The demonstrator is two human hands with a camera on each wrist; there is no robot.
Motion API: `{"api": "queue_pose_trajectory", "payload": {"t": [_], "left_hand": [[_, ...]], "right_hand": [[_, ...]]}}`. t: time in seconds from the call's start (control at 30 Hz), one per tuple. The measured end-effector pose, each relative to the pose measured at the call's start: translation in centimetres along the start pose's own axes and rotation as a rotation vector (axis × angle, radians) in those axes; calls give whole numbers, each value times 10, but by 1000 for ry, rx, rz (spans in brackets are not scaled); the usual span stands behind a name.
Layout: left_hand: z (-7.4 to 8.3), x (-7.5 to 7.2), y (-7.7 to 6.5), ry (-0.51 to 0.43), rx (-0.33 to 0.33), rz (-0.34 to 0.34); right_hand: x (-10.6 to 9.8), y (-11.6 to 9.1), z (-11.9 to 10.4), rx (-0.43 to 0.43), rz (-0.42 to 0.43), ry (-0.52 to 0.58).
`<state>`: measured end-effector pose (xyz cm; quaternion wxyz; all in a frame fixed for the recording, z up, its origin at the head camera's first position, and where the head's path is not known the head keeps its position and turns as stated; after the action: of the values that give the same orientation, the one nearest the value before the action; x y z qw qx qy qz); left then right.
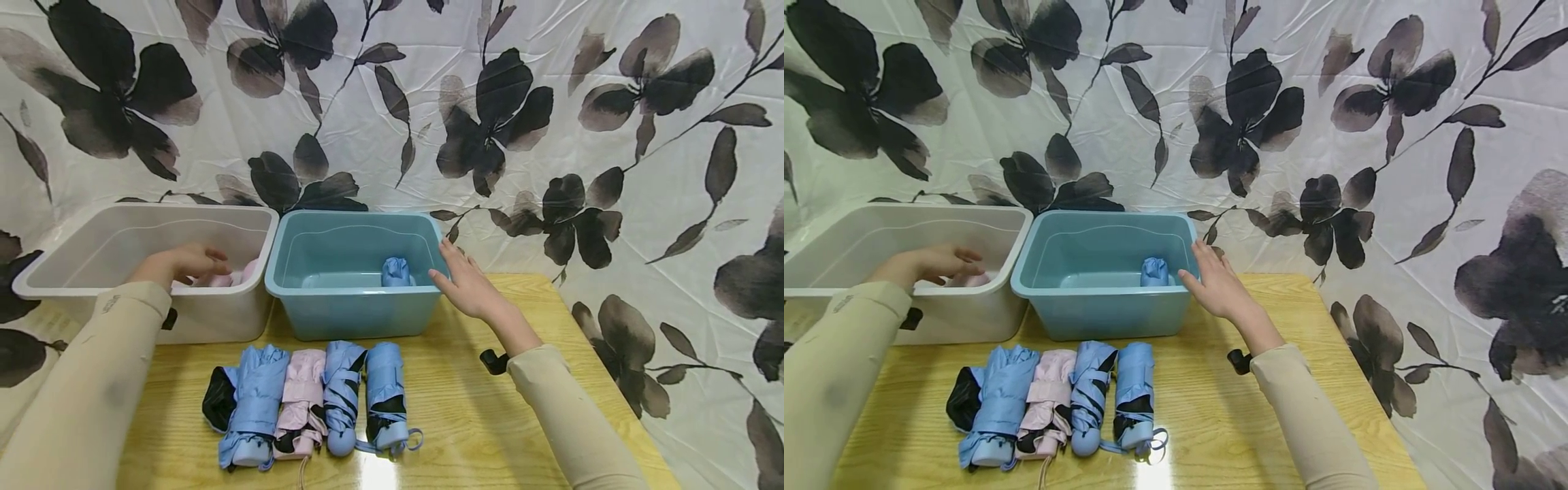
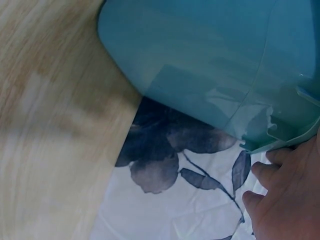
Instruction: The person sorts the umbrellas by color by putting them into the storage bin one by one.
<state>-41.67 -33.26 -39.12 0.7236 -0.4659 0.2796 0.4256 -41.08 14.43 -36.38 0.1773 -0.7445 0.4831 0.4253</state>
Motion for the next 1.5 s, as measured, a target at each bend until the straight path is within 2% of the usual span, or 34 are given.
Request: {"api": "queue_pose_trajectory", "payload": {"t": [0.17,0.4,0.53,0.73,1.07,1.17,1.23,1.33,1.5], "left_hand": [[6,-6,-6,43,43,59],[23,-21,-23,107,145,239],[35,-27,-39,66,155,333],[53,-24,-73,-33,200,505],[72,-3,-134,-35,296,856],[73,6,-150,-56,317,930],[74,14,-157,-78,326,949],[76,28,-165,-101,347,944],[79,54,-167,-47,398,940]], "right_hand": [[2,2,0,-1,-7,1],[1,0,-1,0,-6,15],[1,-1,1,1,-5,16],[2,-1,1,7,-8,24],[0,1,-1,9,-9,27],[1,1,-1,7,-11,25],[2,1,0,7,-12,23],[2,1,1,9,-11,24],[2,2,1,3,-6,28]]}}
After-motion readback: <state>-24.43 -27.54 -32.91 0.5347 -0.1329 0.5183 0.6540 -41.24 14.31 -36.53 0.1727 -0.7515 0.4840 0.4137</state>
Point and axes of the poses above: each hand's wrist, its own y-axis towards the middle knuckle, its own x-axis out of the palm, z = x × y, the point moved 9 cm from there along y, towards the middle knuckle, and after that the axes turned 10 degrees about y, right-handed, at the moved point
